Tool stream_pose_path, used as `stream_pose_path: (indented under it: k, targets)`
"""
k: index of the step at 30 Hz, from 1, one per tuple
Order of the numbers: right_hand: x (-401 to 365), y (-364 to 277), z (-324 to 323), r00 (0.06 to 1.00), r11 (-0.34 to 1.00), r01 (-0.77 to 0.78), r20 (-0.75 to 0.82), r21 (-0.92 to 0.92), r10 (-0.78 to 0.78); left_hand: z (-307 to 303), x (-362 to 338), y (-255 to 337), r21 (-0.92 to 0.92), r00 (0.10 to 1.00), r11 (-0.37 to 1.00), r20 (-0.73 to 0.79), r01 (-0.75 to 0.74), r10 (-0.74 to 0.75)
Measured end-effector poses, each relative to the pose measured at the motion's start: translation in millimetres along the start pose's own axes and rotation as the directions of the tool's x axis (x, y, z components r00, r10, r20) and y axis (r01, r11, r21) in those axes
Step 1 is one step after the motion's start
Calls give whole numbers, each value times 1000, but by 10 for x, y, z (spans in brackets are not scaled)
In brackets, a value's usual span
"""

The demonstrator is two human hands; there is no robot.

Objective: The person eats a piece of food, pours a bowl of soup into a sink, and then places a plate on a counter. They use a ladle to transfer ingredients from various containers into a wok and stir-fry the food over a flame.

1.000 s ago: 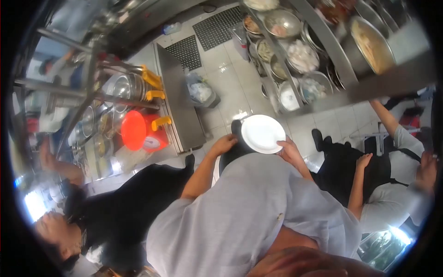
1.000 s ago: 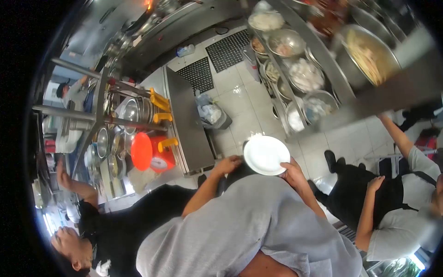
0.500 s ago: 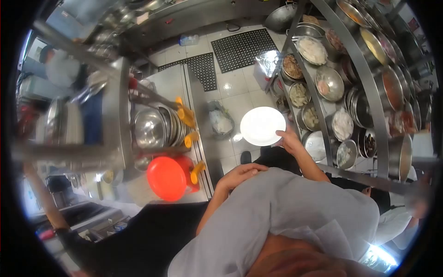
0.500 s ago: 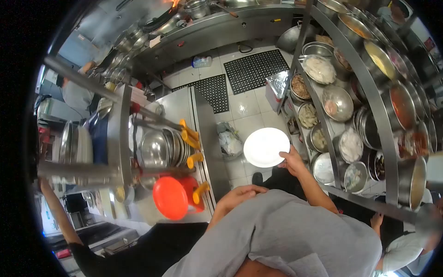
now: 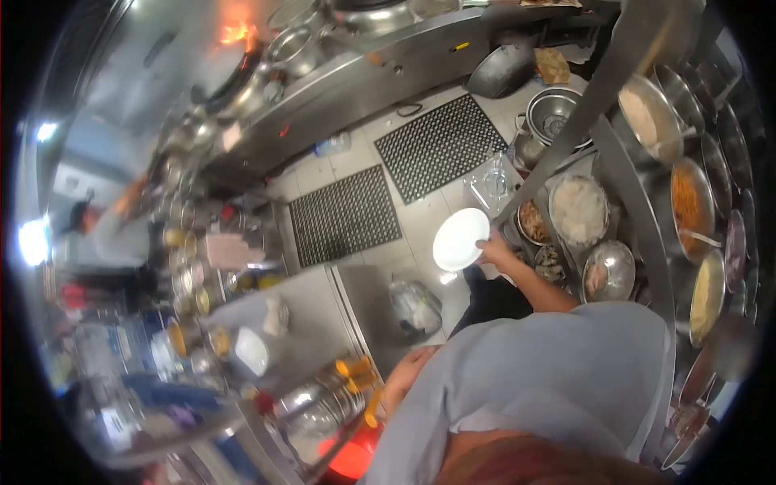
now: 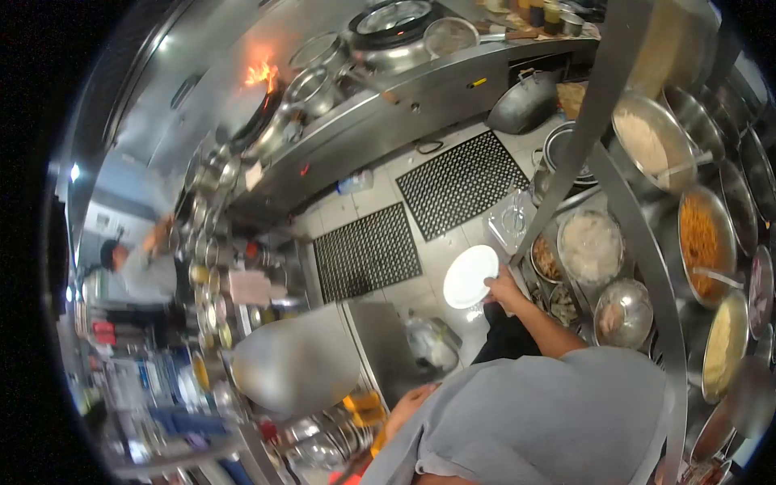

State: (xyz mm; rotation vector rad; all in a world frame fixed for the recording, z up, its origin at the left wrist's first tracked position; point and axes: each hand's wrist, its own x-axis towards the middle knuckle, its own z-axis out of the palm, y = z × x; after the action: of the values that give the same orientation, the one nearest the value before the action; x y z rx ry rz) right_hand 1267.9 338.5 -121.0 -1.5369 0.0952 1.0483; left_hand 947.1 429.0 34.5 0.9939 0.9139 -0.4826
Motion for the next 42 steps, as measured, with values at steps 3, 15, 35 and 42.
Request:
stream_pose_path:
  k: [3,15,35,42]
  targets:
    - [436,-663,336,999,999,36,32,-23,-36,-171,61,239,-36,982,998,-177,56,-61]
    - [1451,-1712,1097,991,975,134,48,-175,-128,-1175,722,1014,-708,981,699,-187,-103,-46]
    - [3760,-2916,3387,876,809,79,428,-582,223,-3538,2317,3362,377,618,926,-727,-5,299]
    - [4218,-3134,4970,609,702,255,674,-665,418,-3272,2102,3191,-490,667,805,-727,-336,-164]
